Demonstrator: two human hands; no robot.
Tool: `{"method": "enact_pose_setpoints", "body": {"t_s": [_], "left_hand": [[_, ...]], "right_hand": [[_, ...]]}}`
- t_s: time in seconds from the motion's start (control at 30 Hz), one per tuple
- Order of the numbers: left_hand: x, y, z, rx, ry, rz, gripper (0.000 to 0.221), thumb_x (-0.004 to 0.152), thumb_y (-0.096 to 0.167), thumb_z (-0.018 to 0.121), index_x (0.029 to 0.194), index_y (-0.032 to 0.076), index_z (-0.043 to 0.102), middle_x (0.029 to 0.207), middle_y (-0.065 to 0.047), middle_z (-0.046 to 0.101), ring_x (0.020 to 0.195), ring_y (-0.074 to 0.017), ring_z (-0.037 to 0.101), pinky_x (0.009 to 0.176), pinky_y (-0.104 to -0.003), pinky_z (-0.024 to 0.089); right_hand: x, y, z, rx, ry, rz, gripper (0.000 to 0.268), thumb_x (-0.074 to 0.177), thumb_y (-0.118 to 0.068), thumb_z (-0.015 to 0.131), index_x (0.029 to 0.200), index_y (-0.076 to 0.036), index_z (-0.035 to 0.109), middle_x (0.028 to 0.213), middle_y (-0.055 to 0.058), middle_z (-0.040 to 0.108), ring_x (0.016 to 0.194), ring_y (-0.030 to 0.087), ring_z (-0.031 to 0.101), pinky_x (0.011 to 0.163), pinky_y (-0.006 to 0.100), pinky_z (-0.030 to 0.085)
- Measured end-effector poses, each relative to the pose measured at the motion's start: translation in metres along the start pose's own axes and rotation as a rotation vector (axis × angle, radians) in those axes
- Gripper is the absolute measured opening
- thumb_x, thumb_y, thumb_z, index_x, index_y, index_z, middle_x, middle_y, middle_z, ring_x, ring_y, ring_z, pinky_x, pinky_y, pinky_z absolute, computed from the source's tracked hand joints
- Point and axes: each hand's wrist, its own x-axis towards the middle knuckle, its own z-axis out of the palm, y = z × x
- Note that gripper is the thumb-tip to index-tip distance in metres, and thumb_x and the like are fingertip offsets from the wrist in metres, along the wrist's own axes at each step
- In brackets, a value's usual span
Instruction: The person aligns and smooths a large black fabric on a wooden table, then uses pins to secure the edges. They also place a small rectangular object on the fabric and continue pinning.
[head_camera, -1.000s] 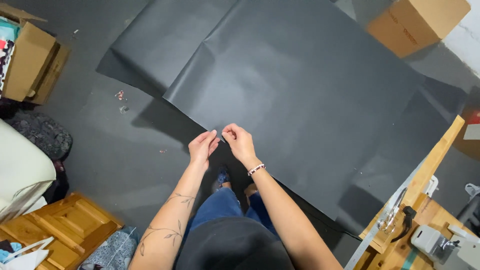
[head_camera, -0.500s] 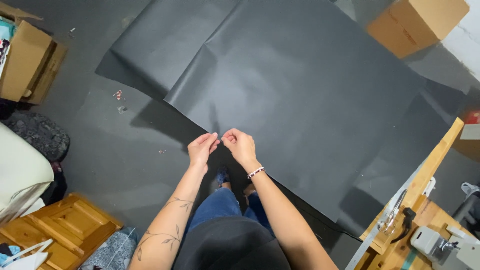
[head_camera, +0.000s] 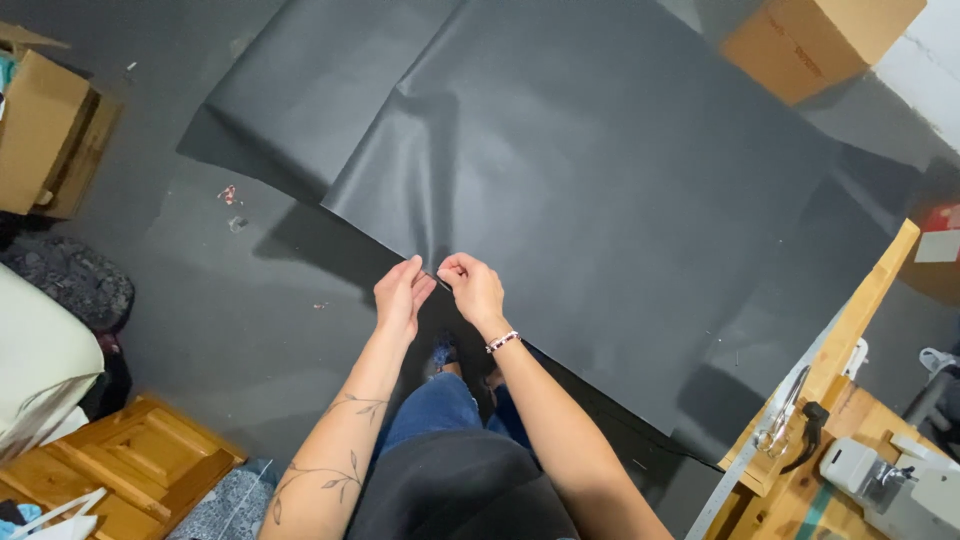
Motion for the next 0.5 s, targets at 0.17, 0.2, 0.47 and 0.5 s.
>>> {"method": "enact_pose_setpoints", "body": {"t_s": [0.17, 0.2, 0.47, 0.5], "left_hand": [[0.004, -0.001, -0.001, -0.027, -0.021, -0.14, 0.036, 0.09, 0.026, 0.079, 0.116, 0.005, 0.066, 0.104, -0.013, 0.072, 0.096, -0.0207, 0.074, 0.092, -0.032, 0.059], [0.0, 0.0, 0.002, -0.013, -0.035, -0.156, 0.036, 0.09, 0.026, 0.079, 0.116, 0.005, 0.066, 0.104, -0.013, 0.072, 0.096, -0.0207, 0.074, 0.092, -0.032, 0.059], [0.056, -0.021, -0.028, -0.018, -0.029, -0.094, 0.028, 0.09, 0.028, 0.08, 0.107, 0.016, 0.061, 0.095, -0.003, 0.063, 0.092, -0.0188, 0.07, 0.089, -0.033, 0.062], [0.034, -0.002, -0.022, -0.008, -0.04, -0.095, 0.028, 0.09, 0.028, 0.08, 0.107, 0.016, 0.061, 0.095, -0.003, 0.063, 0.092, -0.0188, 0.07, 0.089, -0.033, 0.062]], "right_hand": [[-0.012, -0.008, -0.011, 0.188, 0.024, 0.034, 0.019, 0.084, -0.037, 0.077, 0.1, -0.026, 0.073, 0.095, -0.008, 0.077, 0.104, 0.022, 0.07, 0.098, 0.041, 0.052], [-0.01, -0.005, -0.009, 0.194, 0.039, 0.053, 0.019, 0.084, -0.037, 0.077, 0.1, -0.026, 0.073, 0.095, -0.008, 0.077, 0.104, 0.022, 0.07, 0.098, 0.041, 0.052], [-0.018, 0.012, -0.017, 0.482, 0.087, -0.037, 0.031, 0.093, -0.047, 0.069, 0.103, -0.02, 0.058, 0.089, -0.005, 0.076, 0.094, 0.015, 0.071, 0.087, 0.033, 0.052], [-0.023, 0.025, -0.024, 0.49, 0.1, -0.034, 0.031, 0.093, -0.047, 0.069, 0.103, -0.02, 0.058, 0.089, -0.005, 0.076, 0.094, 0.015, 0.071, 0.087, 0.033, 0.052]]}}
